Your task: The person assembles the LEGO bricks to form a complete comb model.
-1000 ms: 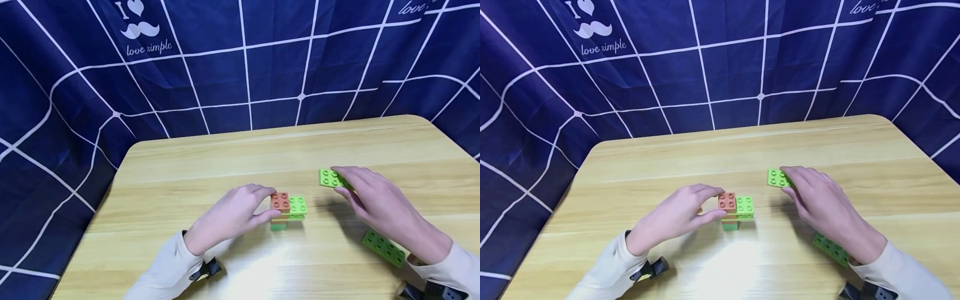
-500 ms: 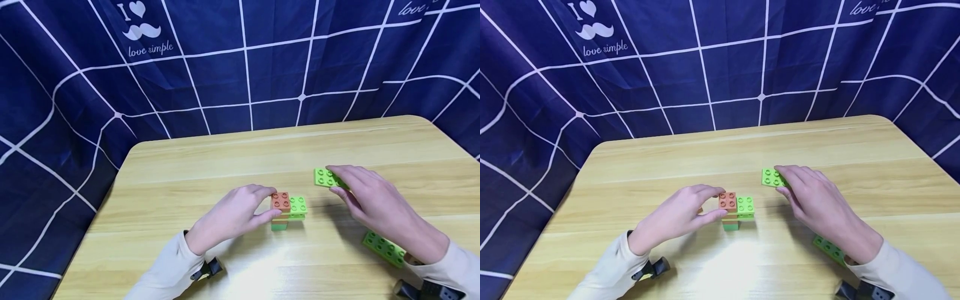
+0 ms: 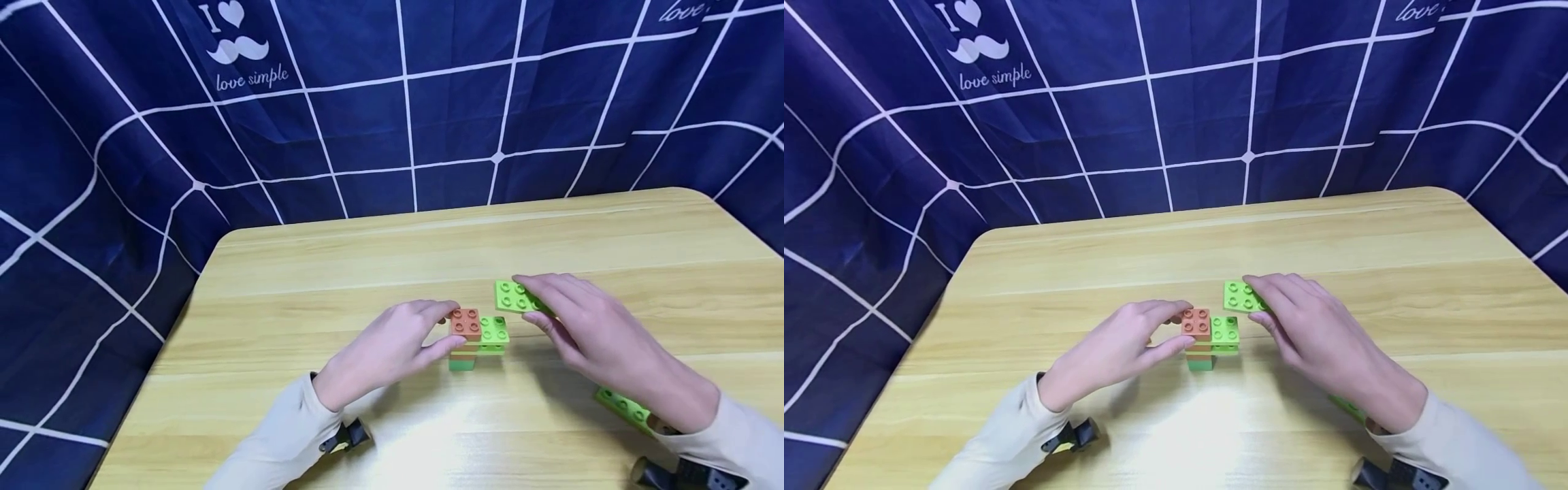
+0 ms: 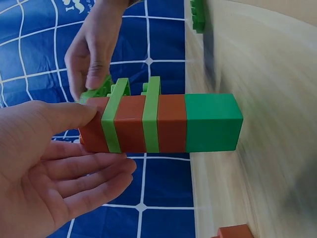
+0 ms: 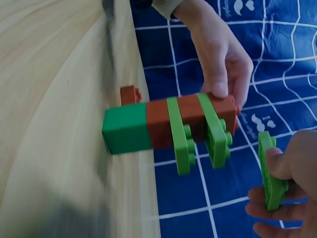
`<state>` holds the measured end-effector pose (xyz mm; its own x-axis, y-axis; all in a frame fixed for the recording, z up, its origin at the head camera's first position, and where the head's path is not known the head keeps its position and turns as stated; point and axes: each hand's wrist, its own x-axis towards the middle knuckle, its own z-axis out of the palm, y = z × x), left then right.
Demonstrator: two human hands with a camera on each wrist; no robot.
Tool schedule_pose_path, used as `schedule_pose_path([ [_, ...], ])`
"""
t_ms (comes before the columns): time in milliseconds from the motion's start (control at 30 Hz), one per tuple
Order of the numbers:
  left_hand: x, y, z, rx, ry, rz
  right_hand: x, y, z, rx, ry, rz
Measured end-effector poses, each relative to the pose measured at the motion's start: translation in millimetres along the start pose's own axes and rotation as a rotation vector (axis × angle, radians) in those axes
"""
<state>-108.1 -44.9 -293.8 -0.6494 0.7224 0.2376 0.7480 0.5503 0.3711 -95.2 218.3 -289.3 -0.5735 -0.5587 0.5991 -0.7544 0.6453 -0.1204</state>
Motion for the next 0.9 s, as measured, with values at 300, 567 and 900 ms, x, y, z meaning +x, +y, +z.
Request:
schedule_pose_path([
  [300, 2.5, -6.5, 5.0, -0.122, -0.003, -0.023, 8, -14, 15, 0.064, -0.021, -0.063],
  [567, 5.1, -7.6, 6.0, -0.205, -0.022, -0.028, 10, -18, 19, 0.061, -0.063, -0.075],
  [900, 1.3, -0.3, -3.8, -0.236, 0.027, -0.057, 15, -20, 19, 0.056, -0.079, -0.107],
])
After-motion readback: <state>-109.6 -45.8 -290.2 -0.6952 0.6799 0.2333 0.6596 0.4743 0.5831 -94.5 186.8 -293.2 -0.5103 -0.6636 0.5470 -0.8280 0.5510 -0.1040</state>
